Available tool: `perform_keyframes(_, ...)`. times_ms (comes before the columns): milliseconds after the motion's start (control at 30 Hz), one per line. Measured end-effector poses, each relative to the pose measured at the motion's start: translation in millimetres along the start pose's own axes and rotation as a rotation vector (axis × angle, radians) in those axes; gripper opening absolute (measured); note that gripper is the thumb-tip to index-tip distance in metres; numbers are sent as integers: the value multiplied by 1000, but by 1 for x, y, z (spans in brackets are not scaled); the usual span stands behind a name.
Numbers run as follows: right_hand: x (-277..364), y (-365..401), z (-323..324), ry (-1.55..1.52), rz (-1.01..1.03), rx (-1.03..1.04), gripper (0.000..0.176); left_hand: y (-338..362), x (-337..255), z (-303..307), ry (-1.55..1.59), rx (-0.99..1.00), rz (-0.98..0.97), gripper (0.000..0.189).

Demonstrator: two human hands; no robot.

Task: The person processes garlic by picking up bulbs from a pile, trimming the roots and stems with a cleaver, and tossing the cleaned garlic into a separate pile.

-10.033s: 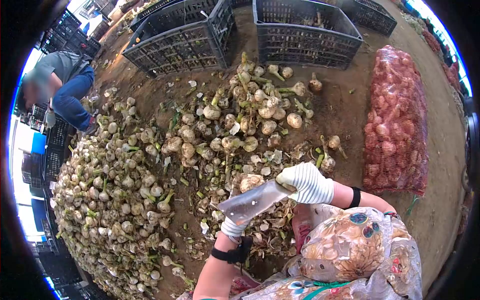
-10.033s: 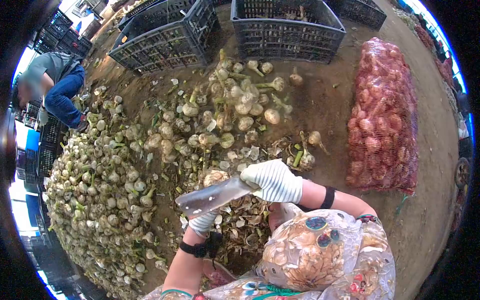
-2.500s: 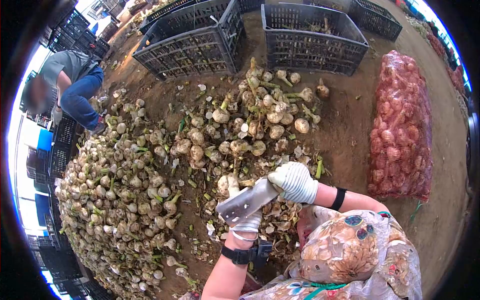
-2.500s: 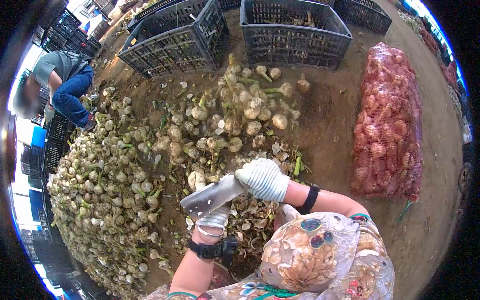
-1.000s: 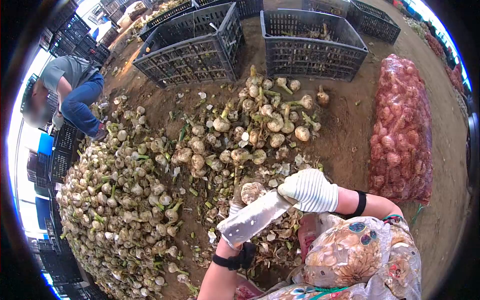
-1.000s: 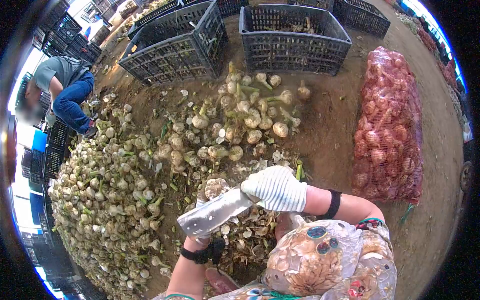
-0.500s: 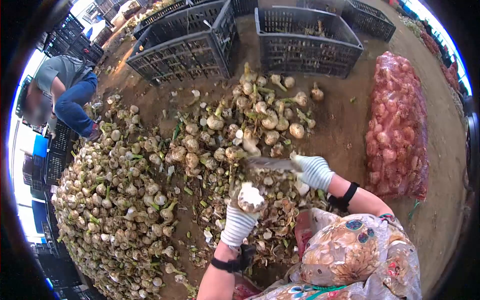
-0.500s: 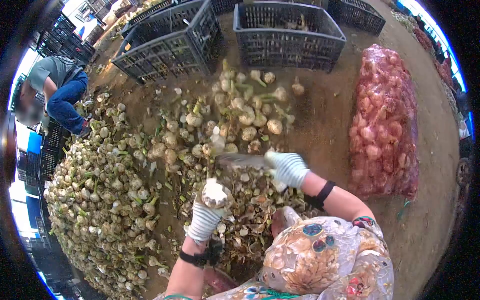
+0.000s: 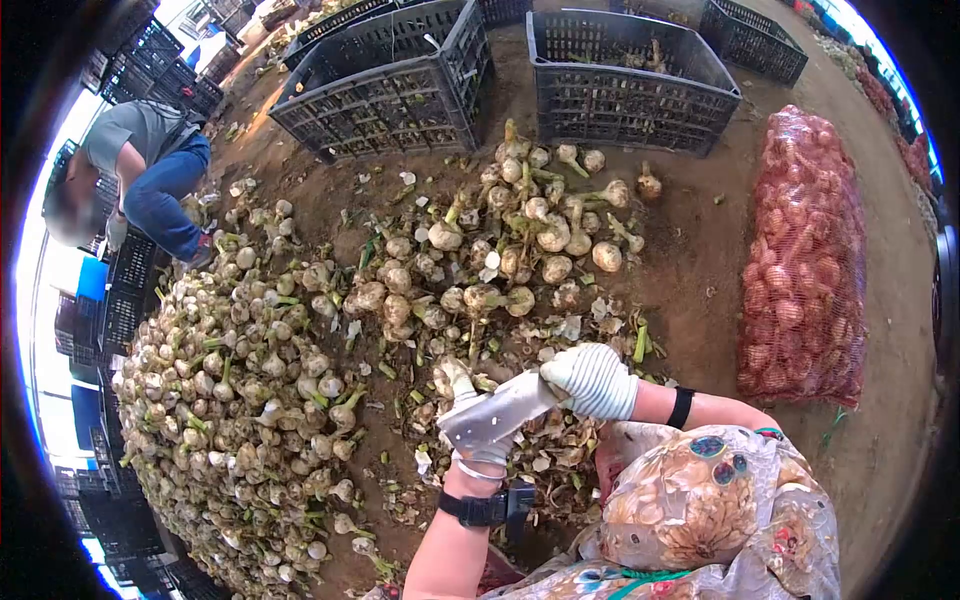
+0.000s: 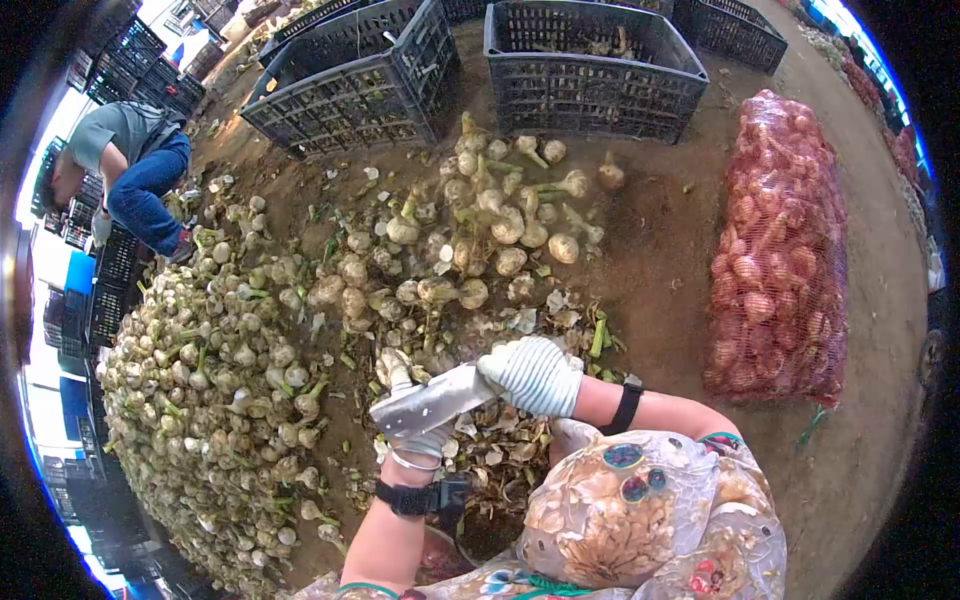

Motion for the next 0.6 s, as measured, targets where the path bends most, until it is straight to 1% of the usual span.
perform_keyframes(67,0,-3,0,28,-12,7,8,12,4,-2,-138,30,-89,56)
perform_keyframes(100,-1,-5,0,42,-18,13,8,8,5,14,-238,35,-157,53)
perform_keyframes(133,-1,-5,2,43,-9,-7,8,7,5,18,-263,33,-191,49)
perform_keyframes(167,-3,-5,1,63,-34,21,8,6,5,22,-288,29,-225,46)
perform_keyframes(233,-13,-2,-7,105,-83,74,8,2,1,20,-188,4,-230,38)
perform_keyframes(267,-33,9,-18,-38,-81,-77,11,1,-1,18,-138,-6,-230,35)
perform_keyframes(300,-55,26,-28,46,-362,-66,11,11,-5,-9,-89,142,-185,32)
perform_keyframes(333,-78,47,-30,77,-469,-184,11,21,-9,-36,-43,284,-129,31)
perform_keyframes(367,-98,66,-27,105,-576,-305,12,41,-36,-53,-39,335,-238,33)
perform_keyframes(400,-106,70,-5,106,-561,-437,13,67,-72,-69,-129,288,-420,36)
perform_keyframes(433,-110,79,8,129,-628,-440,15,102,-117,-80,-281,146,-715,41)
perform_keyframes(467,-110,83,27,151,-696,-441,18,139,-159,-82,-385,-14,-962,47)
perform_keyframes(500,-120,82,38,287,-688,-400,21,168,-200,-70,-388,-140,-1134,54)
perform_keyframes(533,-132,77,45,285,-693,-321,21,189,-236,-43,-274,-198,-1196,61)
perform_keyframes(567,-142,69,49,279,-691,-242,22,202,-237,-45,31,-197,-1191,60)
perform_keyframes(600,-152,61,47,331,-644,-209,24,193,-202,-70,25,-387,-1239,63)
Point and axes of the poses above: each hand's wrist, its own y-axis away from the middle knuckle, its own z-axis out of the back of the hand, x = y × z, the point moved 4 cm from there along -y, towards the middle knuckle, and after that the axes turned 12 degrees about z, right-handed, at the moved point
